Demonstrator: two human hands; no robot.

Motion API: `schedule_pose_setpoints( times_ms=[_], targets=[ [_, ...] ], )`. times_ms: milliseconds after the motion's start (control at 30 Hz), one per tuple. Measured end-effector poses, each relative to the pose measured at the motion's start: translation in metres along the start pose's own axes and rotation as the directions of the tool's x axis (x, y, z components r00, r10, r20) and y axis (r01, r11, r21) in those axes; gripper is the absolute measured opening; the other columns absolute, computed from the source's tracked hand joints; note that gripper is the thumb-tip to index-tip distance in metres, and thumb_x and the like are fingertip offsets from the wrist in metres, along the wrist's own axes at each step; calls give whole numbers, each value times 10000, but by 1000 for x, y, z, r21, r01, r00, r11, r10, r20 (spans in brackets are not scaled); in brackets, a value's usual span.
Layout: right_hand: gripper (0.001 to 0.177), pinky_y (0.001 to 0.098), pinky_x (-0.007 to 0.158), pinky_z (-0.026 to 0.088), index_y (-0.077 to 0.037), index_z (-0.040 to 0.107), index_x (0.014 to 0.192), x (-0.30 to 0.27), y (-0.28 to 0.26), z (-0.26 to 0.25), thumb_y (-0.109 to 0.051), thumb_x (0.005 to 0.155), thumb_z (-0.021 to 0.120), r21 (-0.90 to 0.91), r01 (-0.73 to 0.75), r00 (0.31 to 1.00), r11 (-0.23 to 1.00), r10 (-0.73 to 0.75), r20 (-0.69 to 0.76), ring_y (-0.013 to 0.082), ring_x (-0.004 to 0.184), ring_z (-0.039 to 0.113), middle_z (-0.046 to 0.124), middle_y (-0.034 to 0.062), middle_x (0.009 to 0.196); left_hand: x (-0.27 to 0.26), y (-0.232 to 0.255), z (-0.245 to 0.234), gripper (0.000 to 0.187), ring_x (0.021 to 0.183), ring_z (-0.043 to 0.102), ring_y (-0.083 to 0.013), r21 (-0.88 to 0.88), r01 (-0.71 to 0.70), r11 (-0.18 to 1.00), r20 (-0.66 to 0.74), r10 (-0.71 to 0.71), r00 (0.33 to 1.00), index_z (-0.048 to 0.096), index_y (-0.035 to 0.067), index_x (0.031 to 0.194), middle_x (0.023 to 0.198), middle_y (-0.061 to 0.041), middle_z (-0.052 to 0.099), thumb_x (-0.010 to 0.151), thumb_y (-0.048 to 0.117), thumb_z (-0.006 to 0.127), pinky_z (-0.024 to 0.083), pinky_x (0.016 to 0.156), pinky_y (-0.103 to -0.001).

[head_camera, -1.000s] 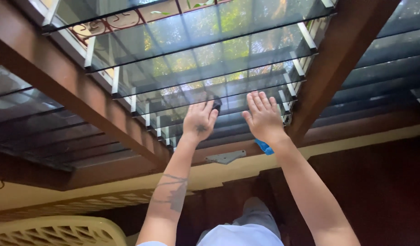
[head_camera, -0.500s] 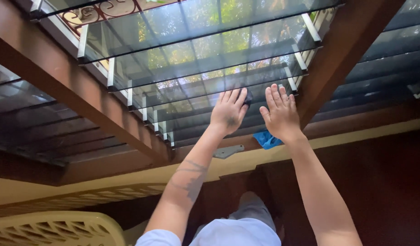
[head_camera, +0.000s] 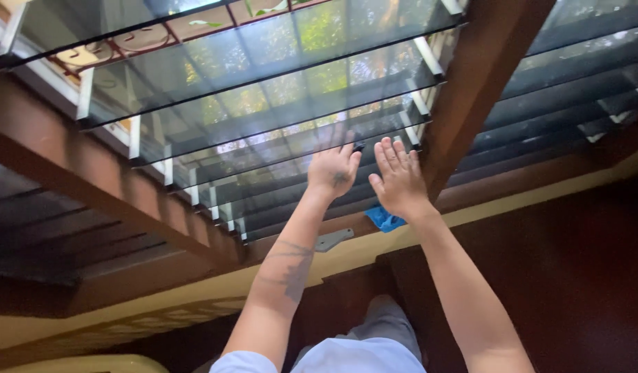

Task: The person wipes a glass window pane with a dark cloth, moving the cloth back and forth across the surface. The person uses both hands to hold and maneuver the cloth while cleaning the glass.

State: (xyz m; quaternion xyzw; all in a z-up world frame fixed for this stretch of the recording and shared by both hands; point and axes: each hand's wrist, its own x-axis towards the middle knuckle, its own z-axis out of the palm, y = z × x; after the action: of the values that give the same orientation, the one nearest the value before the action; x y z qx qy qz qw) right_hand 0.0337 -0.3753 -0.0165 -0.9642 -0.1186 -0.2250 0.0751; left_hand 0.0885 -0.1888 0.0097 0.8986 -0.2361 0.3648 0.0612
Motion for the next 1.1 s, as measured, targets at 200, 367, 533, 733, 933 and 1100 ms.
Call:
schedule_pose_setpoints(
  times_ms=[200, 367, 533, 733, 933, 1100],
  targets=[
    [672, 530, 1246, 169, -126, 428, 1585, -9, 7, -1, -348, 954, 489, -166, 13, 992, 986, -33, -119, 253, 1509, 378, 417, 91, 1640, 1, 23, 12, 534, 1261, 594, -298, -71, -59, 996, 155, 69, 985, 558, 197, 1447, 1359, -102, 627, 1020, 480, 408, 416, 1068, -462],
    [640, 547, 1267, 59, -105, 379, 1598, -23, 7, -12, -297, 991, 447, -153, -51, 999, 987, 47, -27, 314, 1545, 294, 336, 155, 1664, -17, 3, -7, 580, 1300, 556, -275, -78, -115, 990, 227, 130, 965, 485, 182, 1506, 1405, -90, 588, 1017, 487, 414, 388, 1101, -439],
    [704, 555, 1271, 18, -64, 302, 1617, -31, 12, -12, -204, 943, 452, -91, -104, 990, 990, 112, 86, 336, 1573, 208, 245, 194, 1691, 0, 7, 17, 626, 1125, 674, -297, -65, -13, 998, 391, 38, 920, 474, 193, 1483, 1249, -83, 664, 1044, 596, 283, 476, 978, -452],
    [751, 533, 1282, 39, -52, 273, 1612, -24, 14, -18, -175, 907, 502, -6, -141, 983, 990, 140, 116, 341, 1560, 233, 260, 199, 1680, 49, 52, 56, 550, 1339, 512, -386, -118, -44, 992, 138, 61, 989, 625, 140, 1393, 1419, -178, 595, 984, 484, 494, 366, 1128, -520],
    [834, 575, 1228, 213, 82, 292, 1572, -28, 17, -12, -128, 788, 486, 103, -15, 993, 995, 27, -118, 459, 1458, 378, 365, 332, 1578, 39, 50, 82, 527, 1314, 538, -397, -182, -148, 972, 216, 186, 959, 541, 148, 1437, 1335, -185, 635, 1024, 430, 376, 378, 1128, -521],
    [800, 627, 1173, 277, 85, 356, 1534, -22, 25, -14, -206, 805, 509, 102, 35, 987, 994, -19, -156, 501, 1382, 457, 474, 355, 1473, 34, 50, 28, 697, 1455, 409, -256, -196, -171, 966, 475, 246, 845, 199, 197, 1620, 1594, -45, 362, 1047, 563, 350, 379, 1121, -466]
  ],
)
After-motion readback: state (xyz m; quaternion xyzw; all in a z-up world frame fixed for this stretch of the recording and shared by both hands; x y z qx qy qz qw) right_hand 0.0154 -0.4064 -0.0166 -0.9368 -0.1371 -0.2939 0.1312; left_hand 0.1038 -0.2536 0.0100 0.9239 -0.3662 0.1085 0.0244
